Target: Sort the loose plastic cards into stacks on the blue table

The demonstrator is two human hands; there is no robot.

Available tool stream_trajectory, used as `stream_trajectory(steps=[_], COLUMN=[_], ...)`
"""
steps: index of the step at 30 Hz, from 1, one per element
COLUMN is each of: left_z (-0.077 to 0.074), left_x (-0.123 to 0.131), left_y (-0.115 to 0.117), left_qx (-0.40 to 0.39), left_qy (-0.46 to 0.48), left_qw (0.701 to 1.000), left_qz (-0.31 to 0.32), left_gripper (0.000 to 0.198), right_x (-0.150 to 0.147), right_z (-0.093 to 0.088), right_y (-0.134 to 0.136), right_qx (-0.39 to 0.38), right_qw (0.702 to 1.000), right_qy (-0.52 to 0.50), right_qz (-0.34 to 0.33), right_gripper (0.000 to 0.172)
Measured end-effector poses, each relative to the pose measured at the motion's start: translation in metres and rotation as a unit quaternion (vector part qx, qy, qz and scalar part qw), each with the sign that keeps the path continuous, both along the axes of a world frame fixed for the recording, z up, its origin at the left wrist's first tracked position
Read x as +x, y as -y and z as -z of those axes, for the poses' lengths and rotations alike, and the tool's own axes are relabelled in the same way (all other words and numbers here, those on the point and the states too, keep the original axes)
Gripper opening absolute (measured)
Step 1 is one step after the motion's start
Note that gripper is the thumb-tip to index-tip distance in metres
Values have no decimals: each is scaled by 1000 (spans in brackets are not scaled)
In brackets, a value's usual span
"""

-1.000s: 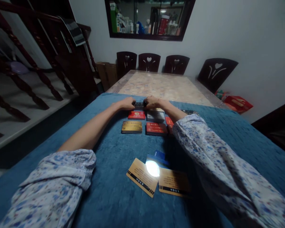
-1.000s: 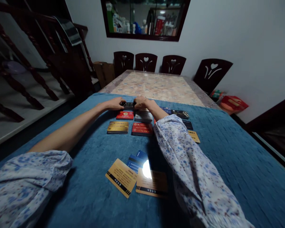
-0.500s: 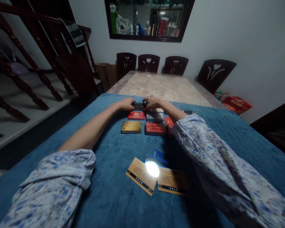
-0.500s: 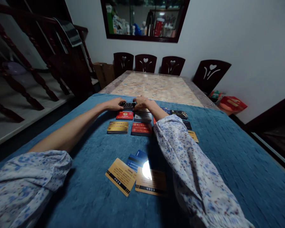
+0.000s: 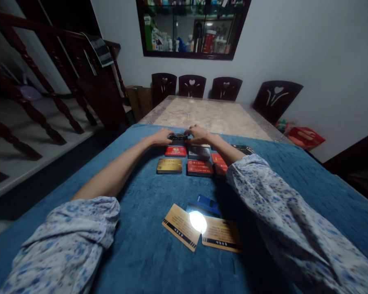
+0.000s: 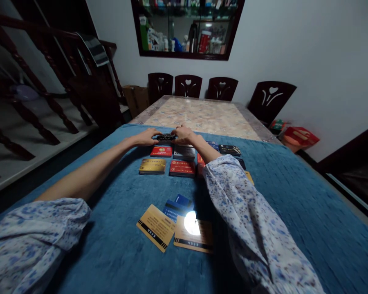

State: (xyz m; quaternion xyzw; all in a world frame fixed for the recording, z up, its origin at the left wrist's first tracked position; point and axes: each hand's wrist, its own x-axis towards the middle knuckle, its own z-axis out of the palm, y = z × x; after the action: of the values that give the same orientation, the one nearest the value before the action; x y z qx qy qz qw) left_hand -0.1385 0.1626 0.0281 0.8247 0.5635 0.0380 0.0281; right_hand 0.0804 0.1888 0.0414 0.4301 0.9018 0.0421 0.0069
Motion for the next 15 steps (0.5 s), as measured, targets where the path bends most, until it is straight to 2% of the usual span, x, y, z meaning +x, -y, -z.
stream_trajectory(steps=[9,13,15], left_z=[2,3,4], left_x=[1,10,16], left_y=[-4,-8,-12], left_qx=[26,31,28], left_qy=[33,48,63], left_qw=[999,998,995], left_qz=[2,-35,-68], left_gripper=[50,44,46], right_x=[5,-2,-7], right_z=[2,1,2], right_y=[-3,-4,-4], right_qx=[8,21,16], right_qw=[1000,1000,999], right_qy=[-7,-12,-7], right_qz=[-4,15,27], right_gripper=[42,45,49])
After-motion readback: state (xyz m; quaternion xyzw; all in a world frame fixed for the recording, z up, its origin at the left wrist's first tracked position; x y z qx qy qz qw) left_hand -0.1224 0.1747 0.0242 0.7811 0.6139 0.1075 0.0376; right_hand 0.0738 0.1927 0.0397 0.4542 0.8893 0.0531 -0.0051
